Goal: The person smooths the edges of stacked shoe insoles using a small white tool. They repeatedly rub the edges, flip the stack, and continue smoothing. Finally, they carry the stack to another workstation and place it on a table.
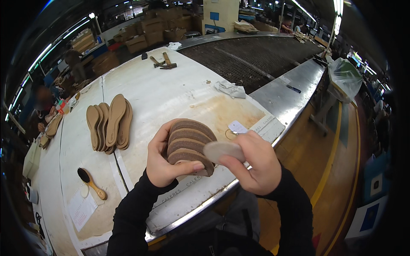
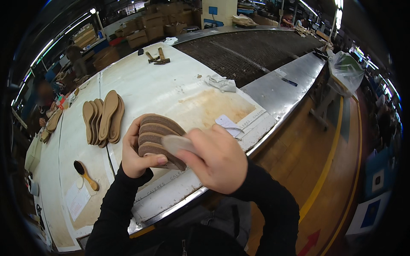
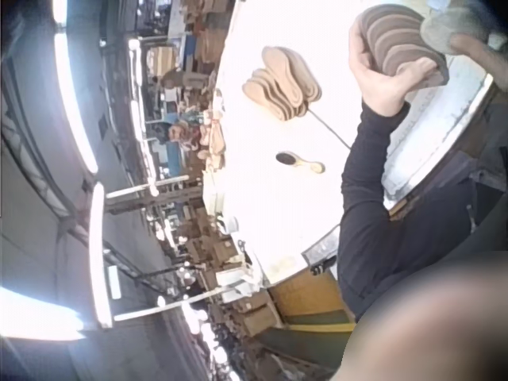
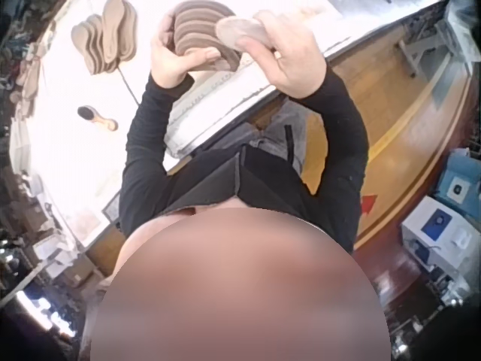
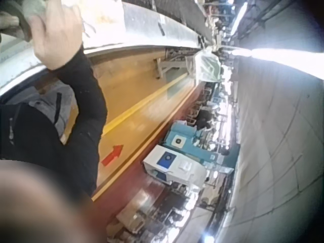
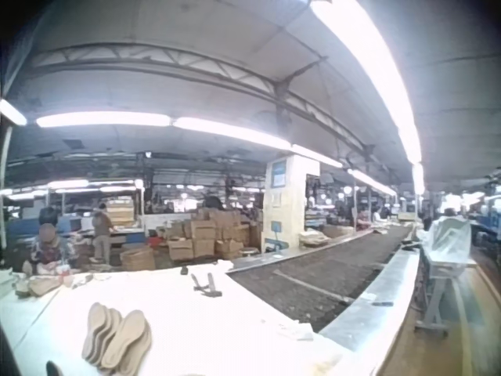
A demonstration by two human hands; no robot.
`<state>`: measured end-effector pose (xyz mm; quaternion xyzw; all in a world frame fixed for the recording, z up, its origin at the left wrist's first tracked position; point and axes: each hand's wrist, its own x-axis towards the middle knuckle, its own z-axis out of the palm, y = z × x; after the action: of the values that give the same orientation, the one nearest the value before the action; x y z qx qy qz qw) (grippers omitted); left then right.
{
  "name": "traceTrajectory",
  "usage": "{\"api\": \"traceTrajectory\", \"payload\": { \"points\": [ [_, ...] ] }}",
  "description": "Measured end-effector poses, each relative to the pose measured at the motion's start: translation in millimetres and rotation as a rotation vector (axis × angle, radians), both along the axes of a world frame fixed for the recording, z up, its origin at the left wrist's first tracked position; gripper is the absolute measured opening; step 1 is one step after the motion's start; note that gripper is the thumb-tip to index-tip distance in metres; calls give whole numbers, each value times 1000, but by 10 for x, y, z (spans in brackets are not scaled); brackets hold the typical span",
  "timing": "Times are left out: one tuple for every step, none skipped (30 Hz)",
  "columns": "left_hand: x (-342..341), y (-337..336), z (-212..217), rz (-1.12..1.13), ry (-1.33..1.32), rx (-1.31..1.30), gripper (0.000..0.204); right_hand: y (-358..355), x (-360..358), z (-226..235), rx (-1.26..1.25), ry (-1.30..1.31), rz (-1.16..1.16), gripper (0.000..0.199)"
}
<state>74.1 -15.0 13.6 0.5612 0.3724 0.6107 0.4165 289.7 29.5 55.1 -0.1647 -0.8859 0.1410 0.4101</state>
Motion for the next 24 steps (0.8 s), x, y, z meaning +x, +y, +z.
{"api": "traceTrajectory", "payload": {
  "points": [
    [13,4,5,-9,1,2,85,15,-79,34,18,20,22,14],
    [31,4,6,-12,29,28,85,38,-180,56,35,42,47,15],
    [47,3,3,-14,56,53,86,48,-250,56,53,65,74,17],
    [43,2,-5,-7,87,80,86,53,-308,20,58,97,66,16],
    [30,20,-31,14,32,84,87,63,-358,-32,63,130,59,16],
    [12,27,-33,29,5,51,87,75,-387,-91,68,163,52,16],
    [-6,51,-35,35,-30,20,87,71,-386,-156,54,239,42,14],
    [-43,44,-26,56,-63,-11,87,52,-389,-242,3,273,-1,14],
    [-77,38,6,81,-63,-11,86,23,-369,-348,-50,306,-45,13],
    [-102,60,15,96,-96,-10,85,-16,-332,-460,-99,334,-98,13],
    [-122,86,18,111,-130,-11,85,-72,-296,-588,-217,336,-138,14],
    [-132,109,18,124,-164,-11,84,-108,-239,-718,-252,272,-159,14],
    [-134,123,18,134,-156,-2,82,-124,-175,-850,-289,214,-175,14],
    [-142,130,24,147,-169,-6,82,-131,-124,-917,-327,155,-191,15],
    [-153,138,30,158,-181,-10,82,-130,-88,-929,-342,79,-188,16],
    [-161,142,34,169,-193,-15,82,-126,-95,-905,-385,165,-170,16],
    [-171,150,22,166,-192,-4,81,-106,-118,-840,-427,250,-153,15],
    [-168,141,15,157,-186,-3,81,-82,-147,-766,-469,335,-136,15],
    [-170,111,23,155,-175,-3,81,-36,-204,-661,-385,354,-112,14],
    [-159,104,22,142,-168,-2,81,19,-261,-539,-297,371,-100,13],
    [-151,99,13,135,-156,11,81,33,-316,-477,-209,387,-89,13],
    [-149,105,-6,129,-143,28,81,18,-387,-483,-215,406,-84,13],
    [-152,116,-19,123,-131,44,81,14,-467,-508,-221,425,-78,13],
    [-170,131,-23,121,-148,32,81,25,-503,-552,-227,445,-72,13]
  ]
}}
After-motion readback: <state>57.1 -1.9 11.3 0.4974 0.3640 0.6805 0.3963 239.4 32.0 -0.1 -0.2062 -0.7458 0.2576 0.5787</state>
